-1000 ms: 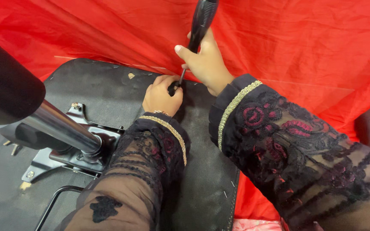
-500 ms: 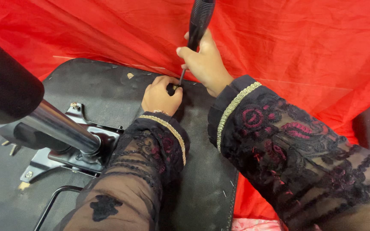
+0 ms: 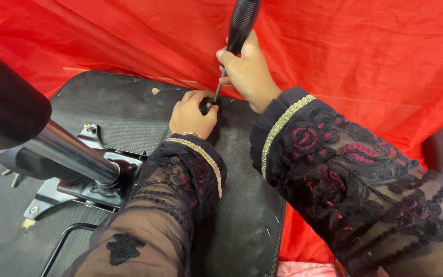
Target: The person uses a screwdriver to tighten screws into the metal base of an office chair. They work on multiple screw holes around the base, securing the chair's mounting plate to the seat.
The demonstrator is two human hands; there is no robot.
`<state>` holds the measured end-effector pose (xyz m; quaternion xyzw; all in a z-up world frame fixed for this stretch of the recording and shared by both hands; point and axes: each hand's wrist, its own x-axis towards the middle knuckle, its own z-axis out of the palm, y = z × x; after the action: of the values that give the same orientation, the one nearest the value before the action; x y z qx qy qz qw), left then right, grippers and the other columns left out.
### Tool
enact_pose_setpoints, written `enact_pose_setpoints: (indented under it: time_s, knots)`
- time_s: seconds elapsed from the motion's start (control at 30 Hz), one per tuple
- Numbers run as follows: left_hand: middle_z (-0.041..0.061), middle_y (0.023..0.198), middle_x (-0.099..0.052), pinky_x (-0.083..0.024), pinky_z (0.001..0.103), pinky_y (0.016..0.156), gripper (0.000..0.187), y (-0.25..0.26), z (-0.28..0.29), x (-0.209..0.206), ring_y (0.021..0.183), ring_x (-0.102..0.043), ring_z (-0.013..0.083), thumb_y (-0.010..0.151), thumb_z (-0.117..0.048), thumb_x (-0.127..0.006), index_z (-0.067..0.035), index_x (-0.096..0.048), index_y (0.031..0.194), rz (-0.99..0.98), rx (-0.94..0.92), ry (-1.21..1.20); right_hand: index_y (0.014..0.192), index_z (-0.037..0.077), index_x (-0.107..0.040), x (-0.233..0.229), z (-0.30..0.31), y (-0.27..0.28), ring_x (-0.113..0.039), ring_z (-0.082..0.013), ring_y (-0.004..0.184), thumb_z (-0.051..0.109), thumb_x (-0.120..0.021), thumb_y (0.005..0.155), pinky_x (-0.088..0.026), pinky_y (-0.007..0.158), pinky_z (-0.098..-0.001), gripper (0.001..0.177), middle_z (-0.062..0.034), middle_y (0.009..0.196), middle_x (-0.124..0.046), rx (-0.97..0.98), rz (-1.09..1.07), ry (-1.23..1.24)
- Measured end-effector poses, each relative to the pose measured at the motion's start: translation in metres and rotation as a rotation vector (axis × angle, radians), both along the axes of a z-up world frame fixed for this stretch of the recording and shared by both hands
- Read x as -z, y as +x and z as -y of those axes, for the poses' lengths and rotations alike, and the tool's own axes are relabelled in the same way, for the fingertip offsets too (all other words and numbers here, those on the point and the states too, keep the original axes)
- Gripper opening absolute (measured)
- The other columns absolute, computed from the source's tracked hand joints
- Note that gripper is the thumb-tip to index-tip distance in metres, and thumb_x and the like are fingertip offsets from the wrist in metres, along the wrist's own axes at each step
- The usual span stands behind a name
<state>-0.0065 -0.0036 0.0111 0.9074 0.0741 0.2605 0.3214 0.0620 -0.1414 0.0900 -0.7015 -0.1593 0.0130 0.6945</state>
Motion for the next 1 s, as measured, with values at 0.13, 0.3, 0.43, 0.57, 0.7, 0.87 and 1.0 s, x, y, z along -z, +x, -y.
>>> enact_pose_setpoints:
  time_s: [0.13,0.3,0.43,0.57,0.7,0.87,1.0]
  knots:
    - [0.001,0.111,-0.074,-0.052,0.040,0.088,0.014,0.008,-0.006,0.008,0.099,-0.067,0.0257,0.077,-0.025,-0.082,-0.017,-0.082,0.088,0.075,0.065,0.021,0.134,0.010,-0.042,0.001,0.001,-0.011,-0.071,-0.0157,0.092,0.016,-0.071,0.094,-0.066,0.066,-0.0320,0.049,-0.0040,0.119,-0.059,0.105,0.128,-0.086]
    - [0.002,0.110,-0.073,-0.055,0.039,0.082,0.015,0.016,-0.014,0.015,0.094,-0.070,0.0254,0.077,-0.023,-0.082,-0.013,-0.080,0.088,0.050,0.096,-0.039,0.127,0.007,-0.051,0.001,0.012,-0.023,-0.073,-0.0154,0.082,0.012,-0.072,0.094,-0.065,0.066,-0.0316,0.040,-0.0088,0.109,-0.065,0.182,0.087,-0.011]
    - [0.003,0.105,-0.073,-0.056,0.039,0.080,0.011,0.013,-0.014,0.014,0.090,-0.071,0.0268,0.079,-0.018,-0.079,-0.011,-0.078,0.088,0.069,0.092,-0.040,0.121,0.004,-0.049,0.015,0.023,-0.043,-0.073,-0.0184,0.084,0.009,-0.071,0.094,-0.066,0.070,-0.0327,0.035,-0.0096,0.109,-0.064,0.254,0.007,0.267]
    - [0.003,0.101,-0.073,-0.055,0.042,0.076,0.007,0.007,-0.008,0.007,0.088,-0.069,0.0302,0.079,-0.014,-0.078,-0.008,-0.075,0.082,0.111,0.100,0.091,0.118,0.004,-0.047,0.020,0.045,-0.055,-0.072,-0.0197,0.082,0.009,-0.070,0.095,-0.066,0.071,-0.0344,0.033,-0.0100,0.103,-0.061,0.317,-0.032,0.464]
    - [0.001,0.102,-0.073,-0.056,0.044,0.074,0.005,0.007,-0.001,0.002,0.084,-0.068,0.0326,0.078,-0.012,-0.077,-0.009,-0.075,0.081,0.030,0.046,0.199,0.112,0.005,-0.045,0.022,0.054,-0.066,-0.071,-0.0210,0.076,0.009,-0.069,0.094,-0.066,0.070,-0.0369,0.030,-0.0099,0.094,-0.061,0.347,-0.135,0.529]
    - [0.003,0.107,-0.070,-0.057,0.044,0.080,0.012,0.017,0.002,0.015,0.091,-0.067,0.0323,0.082,-0.016,-0.076,-0.008,-0.075,0.092,-0.139,-0.012,0.271,0.111,0.004,-0.046,0.030,0.061,-0.085,-0.071,-0.0216,0.075,0.011,-0.069,0.094,-0.066,0.070,-0.0397,0.029,-0.0101,0.092,-0.061,0.359,-0.175,0.530]
    - [0.008,0.117,-0.069,-0.053,0.045,0.091,0.022,0.032,-0.008,0.036,0.110,-0.064,0.0328,0.084,-0.013,-0.071,-0.008,-0.074,0.105,-0.156,0.074,0.378,0.110,0.005,-0.046,0.033,0.070,-0.100,-0.070,-0.0239,0.076,0.011,-0.069,0.094,-0.065,0.071,-0.0413,0.029,-0.0115,0.092,-0.061,0.359,-0.221,0.563]
